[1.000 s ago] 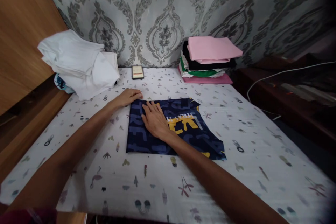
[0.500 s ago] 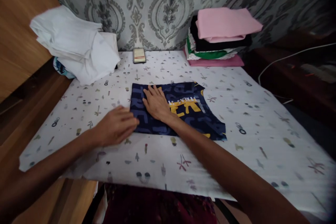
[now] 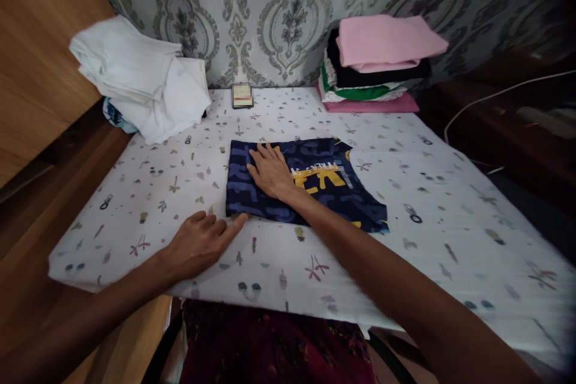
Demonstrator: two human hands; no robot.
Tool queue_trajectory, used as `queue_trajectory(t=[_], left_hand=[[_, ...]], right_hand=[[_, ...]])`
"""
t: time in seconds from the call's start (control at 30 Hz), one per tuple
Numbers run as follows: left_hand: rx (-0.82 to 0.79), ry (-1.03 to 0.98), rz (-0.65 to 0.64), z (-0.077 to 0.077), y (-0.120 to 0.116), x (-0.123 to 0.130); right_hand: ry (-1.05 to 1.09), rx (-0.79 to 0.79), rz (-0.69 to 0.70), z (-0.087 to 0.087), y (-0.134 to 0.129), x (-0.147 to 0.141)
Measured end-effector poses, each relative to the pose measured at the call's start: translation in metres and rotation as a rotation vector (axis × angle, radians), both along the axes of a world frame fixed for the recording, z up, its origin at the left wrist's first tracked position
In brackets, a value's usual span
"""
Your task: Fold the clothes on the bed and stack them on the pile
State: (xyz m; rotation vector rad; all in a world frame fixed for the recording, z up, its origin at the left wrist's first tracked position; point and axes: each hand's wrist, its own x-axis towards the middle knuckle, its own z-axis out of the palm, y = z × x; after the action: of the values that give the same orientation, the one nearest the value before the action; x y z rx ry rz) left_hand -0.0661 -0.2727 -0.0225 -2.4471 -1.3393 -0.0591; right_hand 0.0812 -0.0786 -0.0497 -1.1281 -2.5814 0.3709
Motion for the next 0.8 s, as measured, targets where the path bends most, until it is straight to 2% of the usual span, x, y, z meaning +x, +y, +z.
queue_trajectory(t=[0.23, 0.43, 0.6, 0.7, 0.8], left_hand=[[0.002, 0.061, 0.091, 0.0, 0.001, 0.012], [-0.201, 0.181, 0.3, 0.012, 0.004, 0.02], [-0.253, 0.202, 0.304, 0.018, -0.007, 0.017], [-0.22, 0.081, 0.247, 0.017, -0.02, 0.012], [-0.185, -0.231, 0.261, 0.018, -0.02, 0.004]], right_hand=[[-0.03, 0.005, -0.007, 0.006, -0.003, 0.0], [-0.044, 0.011, -0.009, 0.007, -0.004, 0.0], [-0.018, 0.059, -0.011, 0.0, -0.005, -0.002], [0.0, 0.068, -0.018, -0.001, -0.006, -0.002], [0.015, 0.042, -0.014, 0.002, -0.007, -0.001]])
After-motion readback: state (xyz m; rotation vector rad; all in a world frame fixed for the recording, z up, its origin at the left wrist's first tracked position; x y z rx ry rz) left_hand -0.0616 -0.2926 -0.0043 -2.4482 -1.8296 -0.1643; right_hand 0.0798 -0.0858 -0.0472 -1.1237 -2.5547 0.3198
